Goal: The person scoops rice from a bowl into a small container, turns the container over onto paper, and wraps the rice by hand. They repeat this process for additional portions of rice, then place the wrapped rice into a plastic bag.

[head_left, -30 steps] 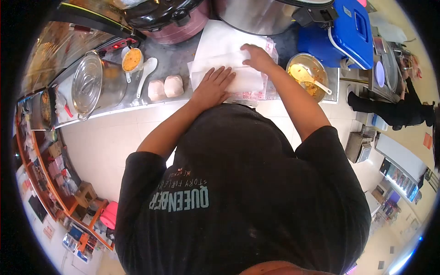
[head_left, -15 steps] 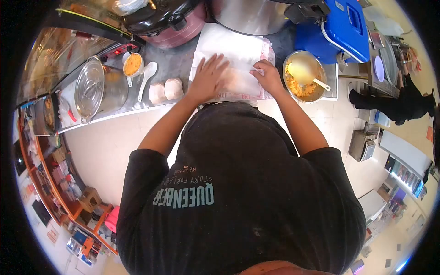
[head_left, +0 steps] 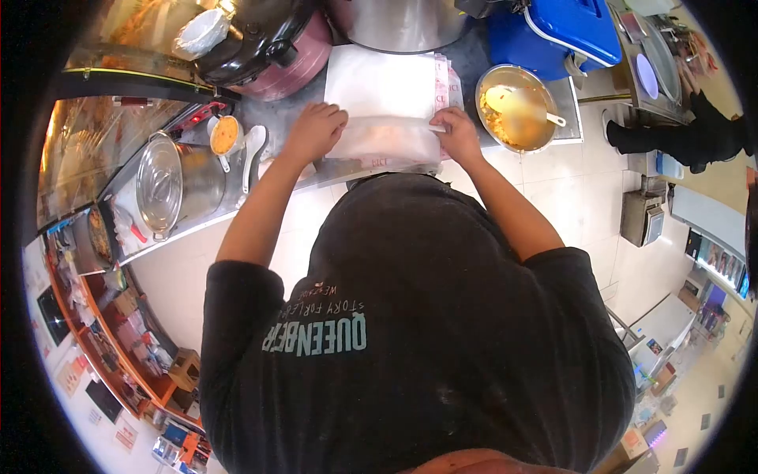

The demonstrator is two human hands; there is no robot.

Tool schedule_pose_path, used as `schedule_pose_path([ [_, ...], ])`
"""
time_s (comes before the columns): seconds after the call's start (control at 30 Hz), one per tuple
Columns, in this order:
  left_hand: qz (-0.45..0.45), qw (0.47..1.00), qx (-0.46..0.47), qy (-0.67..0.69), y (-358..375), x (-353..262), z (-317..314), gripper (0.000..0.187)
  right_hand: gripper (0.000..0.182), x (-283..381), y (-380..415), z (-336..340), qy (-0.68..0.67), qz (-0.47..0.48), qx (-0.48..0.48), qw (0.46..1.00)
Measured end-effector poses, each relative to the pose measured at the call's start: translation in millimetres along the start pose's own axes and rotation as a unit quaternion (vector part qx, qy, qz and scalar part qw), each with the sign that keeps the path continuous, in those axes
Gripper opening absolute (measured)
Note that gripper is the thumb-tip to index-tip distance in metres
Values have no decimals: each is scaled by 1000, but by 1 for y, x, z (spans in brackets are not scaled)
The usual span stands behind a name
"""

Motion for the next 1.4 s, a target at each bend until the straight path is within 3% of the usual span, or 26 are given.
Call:
schedule_pose_path([
  [0.1, 52, 998, -11, -27, 18, 13, -7, 16, 28, -8, 5, -6, -36, -70, 23, 997],
  [0.17, 97, 993, -30, -55, 17, 21, -5, 21, 30, -12, 6, -8, -39, -64, 22, 997],
  [0.27, 82, 987, -138, -9, -23, -1, 32, 28, 31, -13, 5, -9, -58, -77, 22, 995],
  [0.33, -88, 987, -129, 47, -58, -13, 26, 42, 31, -10, 3, -7, -49, -61, 14, 997],
  [0.43, -159, 976, 107, 107, -88, -31, -10, 72, 30, -4, 3, -4, -6, -15, -4, 1000],
  [0.53, -136, 956, 224, 134, -92, -27, -27, 65, 27, -2, 1, 0, 11, -9, -11, 1000],
  [0.77, -69, 967, 147, 193, -66, -23, -35, 40, 19, -3, -2, 2, -7, -25, -23, 999],
  [0.97, -35, 984, 12, 176, -43, -30, -55, 30, 16, -4, 4, 2, 3, -3, -39, 999],
  [1.2, 54, 988, 40, 141, -45, -41, -44, 28, 19, 1, 9, 6, -4, -25, -48, 999],
  [1.4, 77, 984, 53, 151, -48, -40, -38, 29, 32, 53, -1, 9, 93, 129, -90, 983],
])
Point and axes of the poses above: each hand's wrist, its own y-axis away from the middle knuckle, its own z-axis out of the back of the hand, x = y × z, the point moved 2 cm from there along -y, towards the middle knuckle, and after that the axes turned 4 degrees about -y, right-handed, at the moved point
